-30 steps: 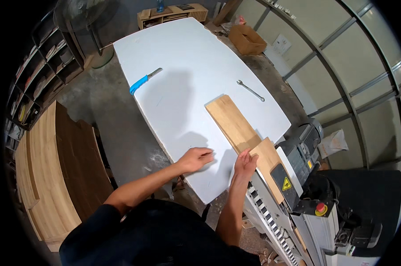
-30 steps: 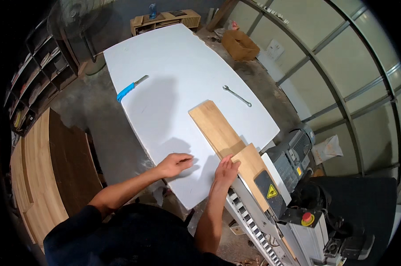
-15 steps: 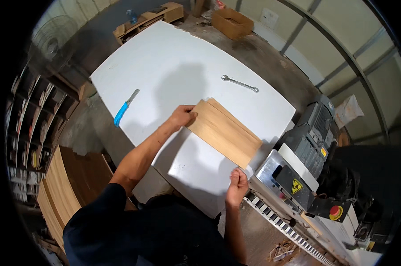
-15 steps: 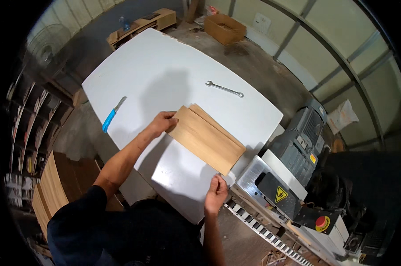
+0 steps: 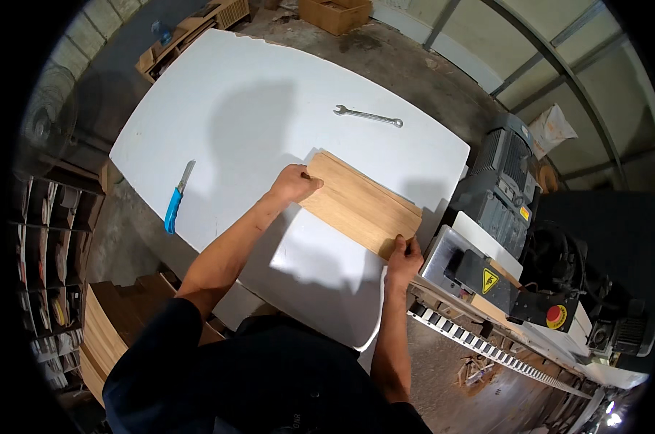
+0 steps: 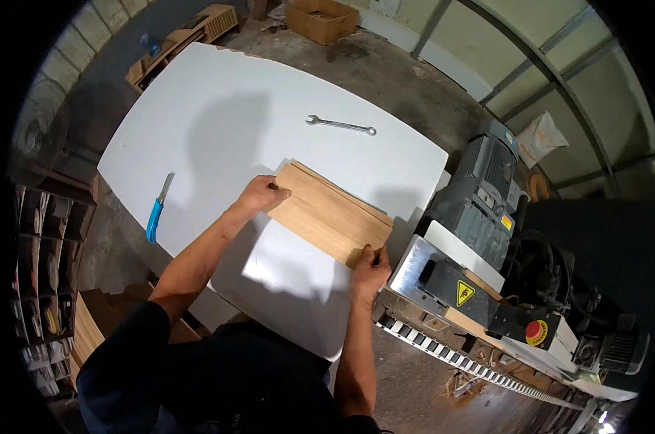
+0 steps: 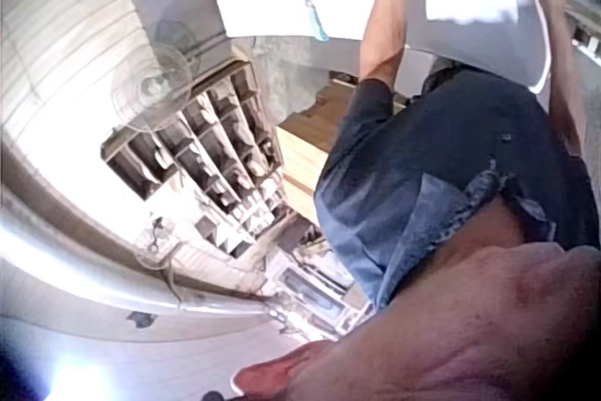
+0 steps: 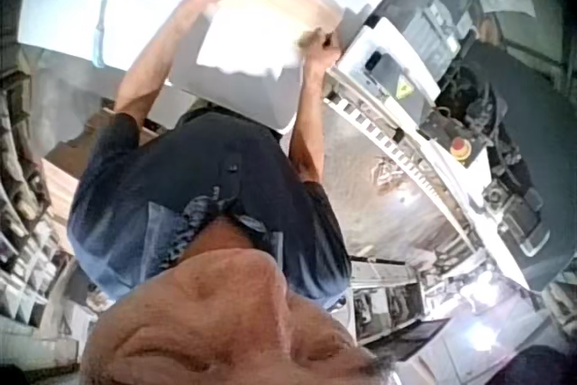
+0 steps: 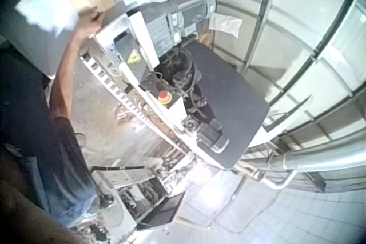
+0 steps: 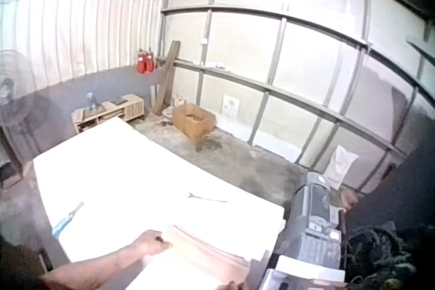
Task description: The person organizes wood planks by picking them up from a large stack, aligning them on a table surface, and periodically moving them to a white worktable to arrange them into groups.
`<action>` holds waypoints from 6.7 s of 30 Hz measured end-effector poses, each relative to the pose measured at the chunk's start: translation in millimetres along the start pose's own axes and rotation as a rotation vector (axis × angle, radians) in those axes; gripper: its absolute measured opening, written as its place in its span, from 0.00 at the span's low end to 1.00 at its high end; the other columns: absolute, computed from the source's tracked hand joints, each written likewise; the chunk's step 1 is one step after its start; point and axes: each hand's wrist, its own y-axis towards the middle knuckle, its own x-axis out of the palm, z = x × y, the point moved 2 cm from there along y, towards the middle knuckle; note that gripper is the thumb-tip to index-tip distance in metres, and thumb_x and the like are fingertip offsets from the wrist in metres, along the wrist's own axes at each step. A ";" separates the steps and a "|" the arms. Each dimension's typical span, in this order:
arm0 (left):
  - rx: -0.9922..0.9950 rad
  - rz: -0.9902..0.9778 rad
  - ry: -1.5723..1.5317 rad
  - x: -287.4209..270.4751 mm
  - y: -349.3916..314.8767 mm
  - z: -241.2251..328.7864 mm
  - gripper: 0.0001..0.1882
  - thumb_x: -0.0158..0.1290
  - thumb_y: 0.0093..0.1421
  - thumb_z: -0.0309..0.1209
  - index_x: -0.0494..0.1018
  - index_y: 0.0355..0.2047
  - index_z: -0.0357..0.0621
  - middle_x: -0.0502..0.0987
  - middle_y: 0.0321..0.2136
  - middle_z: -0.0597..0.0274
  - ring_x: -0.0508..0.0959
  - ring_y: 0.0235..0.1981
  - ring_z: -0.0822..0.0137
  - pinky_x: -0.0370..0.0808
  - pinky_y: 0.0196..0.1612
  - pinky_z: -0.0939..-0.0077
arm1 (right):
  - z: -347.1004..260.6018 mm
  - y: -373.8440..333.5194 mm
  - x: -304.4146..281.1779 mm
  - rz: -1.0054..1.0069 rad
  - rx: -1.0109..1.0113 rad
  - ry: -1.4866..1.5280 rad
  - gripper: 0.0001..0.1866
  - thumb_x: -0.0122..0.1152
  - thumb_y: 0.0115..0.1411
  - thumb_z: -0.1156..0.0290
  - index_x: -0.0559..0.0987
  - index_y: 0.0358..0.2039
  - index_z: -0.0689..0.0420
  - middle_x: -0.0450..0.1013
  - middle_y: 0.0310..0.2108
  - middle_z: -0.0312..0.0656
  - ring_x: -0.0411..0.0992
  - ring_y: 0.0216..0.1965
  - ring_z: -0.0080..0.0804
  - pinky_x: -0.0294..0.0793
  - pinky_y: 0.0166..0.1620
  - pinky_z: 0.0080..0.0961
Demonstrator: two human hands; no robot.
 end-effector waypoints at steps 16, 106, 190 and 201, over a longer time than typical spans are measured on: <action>0.070 0.030 0.249 -42.6 -100.2 -46.0 0.18 0.57 0.50 0.35 0.73 0.35 0.30 0.75 0.28 0.51 0.74 0.30 0.63 0.71 0.33 0.74 | 13.0 -89.1 -15.8 -0.202 0.373 0.397 0.16 0.58 0.58 0.73 0.72 0.45 0.68 0.73 0.39 0.43 0.70 0.41 0.27 0.69 0.47 0.22; 0.402 0.451 -0.336 -28.3 -277.2 -98.2 0.38 0.59 0.49 0.20 0.56 0.60 0.41 0.65 0.55 0.58 0.65 0.55 0.67 0.65 0.56 0.72 | 5.0 -80.0 -45.1 -0.812 -0.415 0.296 0.34 0.53 0.56 0.82 0.52 0.61 0.67 0.58 0.59 0.50 0.60 0.55 0.29 0.60 0.54 0.21; -0.227 1.806 -1.758 -80.6 -1417.6 -789.9 0.13 0.55 0.53 0.27 0.73 0.37 0.31 0.76 0.32 0.58 0.76 0.33 0.65 0.74 0.37 0.71 | 92.6 -1482.8 -51.4 -2.030 -0.253 -0.152 0.08 0.55 0.59 0.71 0.72 0.34 0.64 0.68 0.28 0.34 0.62 0.29 0.20 0.64 0.34 0.19; -0.335 1.732 -1.697 -98.3 -1392.0 -827.7 0.13 0.54 0.55 0.30 0.73 0.39 0.36 0.74 0.33 0.66 0.72 0.34 0.72 0.71 0.37 0.78 | 88.3 -1515.5 -17.1 -1.857 -0.230 -0.241 0.06 0.49 0.61 0.72 0.72 0.32 0.61 0.65 0.27 0.33 0.60 0.28 0.22 0.62 0.32 0.21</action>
